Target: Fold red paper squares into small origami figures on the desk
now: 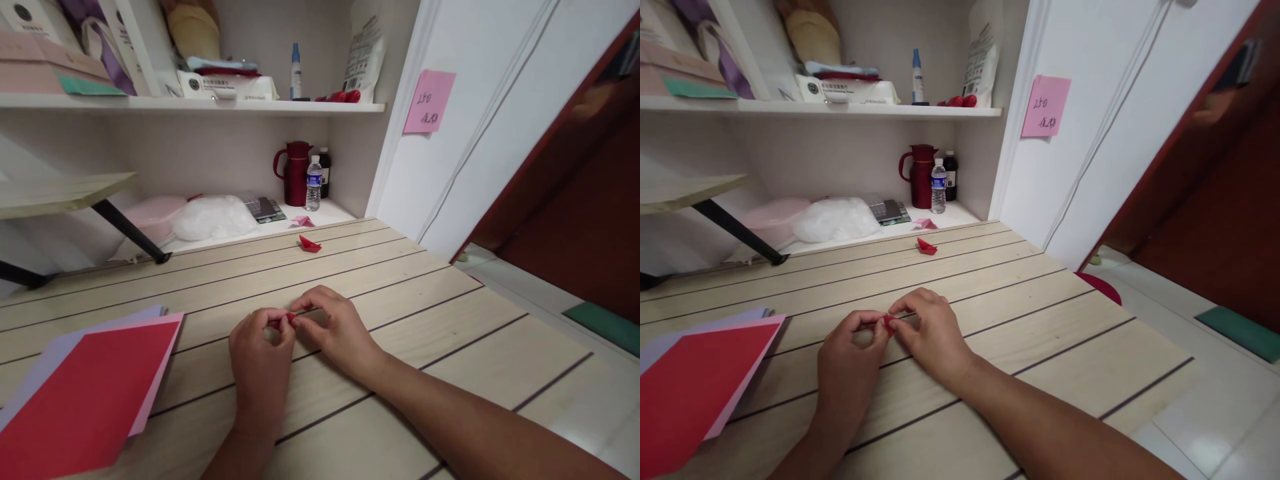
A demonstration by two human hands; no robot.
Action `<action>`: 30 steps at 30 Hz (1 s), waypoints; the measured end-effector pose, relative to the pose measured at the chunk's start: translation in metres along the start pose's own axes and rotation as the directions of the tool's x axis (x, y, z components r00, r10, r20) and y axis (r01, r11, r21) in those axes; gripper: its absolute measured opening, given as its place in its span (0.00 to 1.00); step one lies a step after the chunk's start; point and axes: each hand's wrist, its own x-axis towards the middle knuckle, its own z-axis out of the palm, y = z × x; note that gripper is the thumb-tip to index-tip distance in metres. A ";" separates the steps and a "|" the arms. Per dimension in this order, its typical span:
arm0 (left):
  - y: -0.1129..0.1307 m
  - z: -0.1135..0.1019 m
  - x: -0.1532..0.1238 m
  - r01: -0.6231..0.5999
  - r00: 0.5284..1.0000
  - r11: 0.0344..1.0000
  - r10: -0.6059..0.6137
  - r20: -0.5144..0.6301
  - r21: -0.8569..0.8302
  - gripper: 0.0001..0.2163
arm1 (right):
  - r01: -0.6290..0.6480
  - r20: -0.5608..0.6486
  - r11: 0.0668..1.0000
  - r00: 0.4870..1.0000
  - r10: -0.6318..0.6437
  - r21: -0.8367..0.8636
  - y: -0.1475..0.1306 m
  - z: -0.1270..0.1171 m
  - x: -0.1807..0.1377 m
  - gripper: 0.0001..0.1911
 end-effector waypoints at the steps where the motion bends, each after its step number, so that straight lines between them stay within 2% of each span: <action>1: 0.000 0.000 0.000 -0.031 1.000 0.999 0.031 -0.004 0.011 0.03 | 0.007 -0.010 1.000 1.000 -0.007 -0.016 0.000 0.000 0.000 0.05; 9: 0.007 0.000 -0.001 -0.237 0.971 0.968 0.238 -0.001 0.077 0.06 | 0.013 -0.050 0.998 0.999 -0.016 -0.064 -0.003 0.000 -0.001 0.06; 16: 0.005 0.004 -0.006 -0.309 0.951 0.944 0.309 0.020 0.112 0.07 | 0.004 -0.068 0.998 0.998 -0.009 -0.066 -0.007 -0.003 -0.002 0.08; 23: 0.009 0.005 -0.006 -0.226 0.974 0.971 0.226 0.015 0.077 0.07 | -0.028 -0.080 0.994 0.997 0.019 -0.110 -0.009 -0.003 0.000 0.10; 30: 0.001 0.001 0.000 0.020 0.999 1.000 -0.020 -0.030 -0.010 0.02 | -0.025 -0.102 0.995 0.995 0.014 -0.100 -0.004 -0.004 0.003 0.09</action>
